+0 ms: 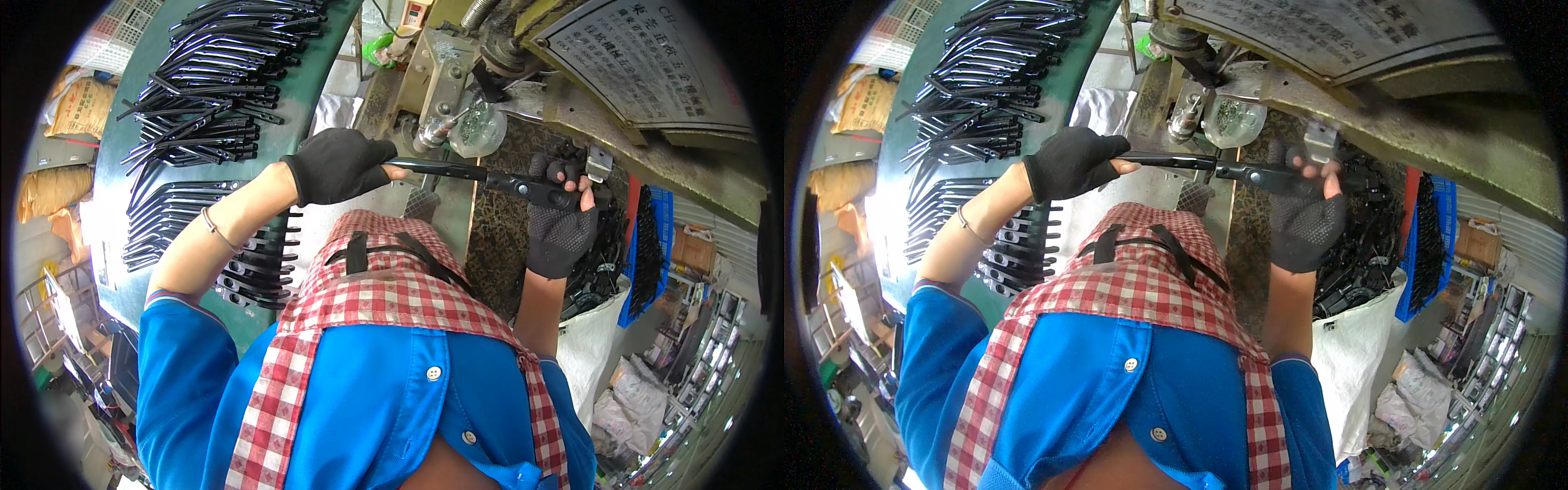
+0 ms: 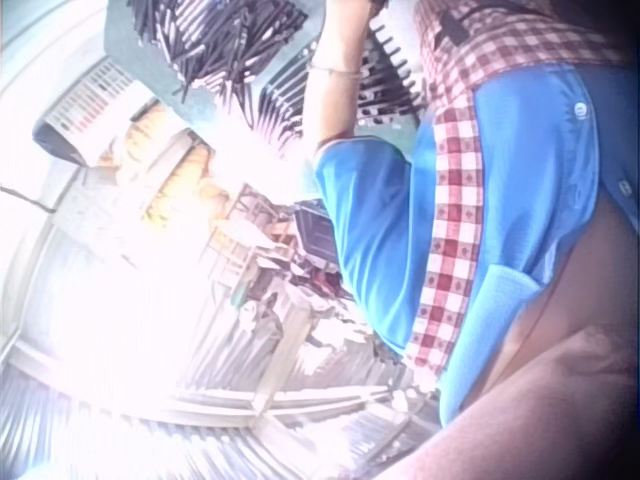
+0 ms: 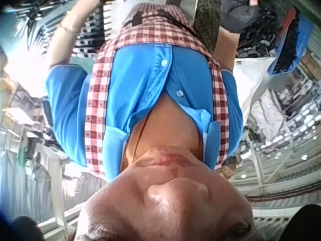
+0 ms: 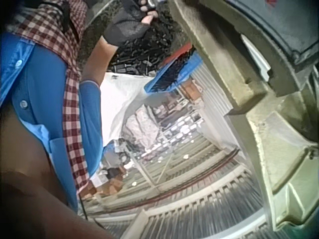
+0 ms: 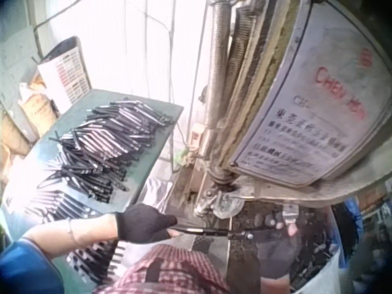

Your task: The person repeatedly picks up black metal rods from a pile, inserts them into a grinding machine, and then places the processed rods into a rack. The task involves continuous manual handling and machine operation.

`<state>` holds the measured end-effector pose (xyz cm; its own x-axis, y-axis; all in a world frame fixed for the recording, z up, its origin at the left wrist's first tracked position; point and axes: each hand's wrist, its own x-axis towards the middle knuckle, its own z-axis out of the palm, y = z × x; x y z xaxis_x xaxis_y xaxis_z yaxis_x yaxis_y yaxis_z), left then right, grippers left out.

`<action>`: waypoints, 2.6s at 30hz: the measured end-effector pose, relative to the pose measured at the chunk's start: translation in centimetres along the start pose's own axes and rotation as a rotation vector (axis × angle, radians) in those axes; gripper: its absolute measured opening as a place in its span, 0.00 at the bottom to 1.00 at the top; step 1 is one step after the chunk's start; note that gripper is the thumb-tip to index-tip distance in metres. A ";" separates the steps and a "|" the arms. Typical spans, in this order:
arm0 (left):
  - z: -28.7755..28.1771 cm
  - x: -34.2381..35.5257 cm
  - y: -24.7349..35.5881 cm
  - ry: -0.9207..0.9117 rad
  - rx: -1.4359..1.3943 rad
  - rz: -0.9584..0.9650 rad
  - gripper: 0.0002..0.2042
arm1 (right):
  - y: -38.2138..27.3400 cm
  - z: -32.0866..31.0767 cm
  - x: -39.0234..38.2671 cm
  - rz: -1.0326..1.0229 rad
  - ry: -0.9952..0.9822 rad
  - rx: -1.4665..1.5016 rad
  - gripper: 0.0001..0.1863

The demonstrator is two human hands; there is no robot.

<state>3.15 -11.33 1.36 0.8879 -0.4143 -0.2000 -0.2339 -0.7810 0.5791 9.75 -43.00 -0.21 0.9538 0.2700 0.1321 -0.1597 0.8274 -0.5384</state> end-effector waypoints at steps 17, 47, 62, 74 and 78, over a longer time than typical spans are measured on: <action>-0.2 -1.4 -1.7 -0.013 -0.017 -0.042 0.19 | 0.5 -1.7 -2.2 0.193 0.356 -1.259 0.15; -0.7 -4.3 -4.5 0.061 0.029 -0.049 0.22 | -0.9 4.9 4.1 0.166 -0.797 -2.261 0.22; -4.4 0.3 -6.6 0.154 0.136 0.017 0.24 | -1.7 1.5 9.3 0.041 -0.756 -2.381 0.28; -6.4 2.4 -7.5 -0.021 0.120 0.039 0.21 | 0.2 1.9 9.5 0.337 -0.575 -2.194 0.27; -6.2 3.1 -7.1 0.243 0.449 0.181 0.14 | 0.5 -0.5 9.2 0.578 -0.482 -2.007 0.28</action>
<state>9.99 -4.14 1.57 0.8712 -0.4824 0.0913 -0.4909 -0.8520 0.1823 18.52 -40.32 0.31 0.7356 0.5761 -0.3564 0.3919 -0.7910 -0.4698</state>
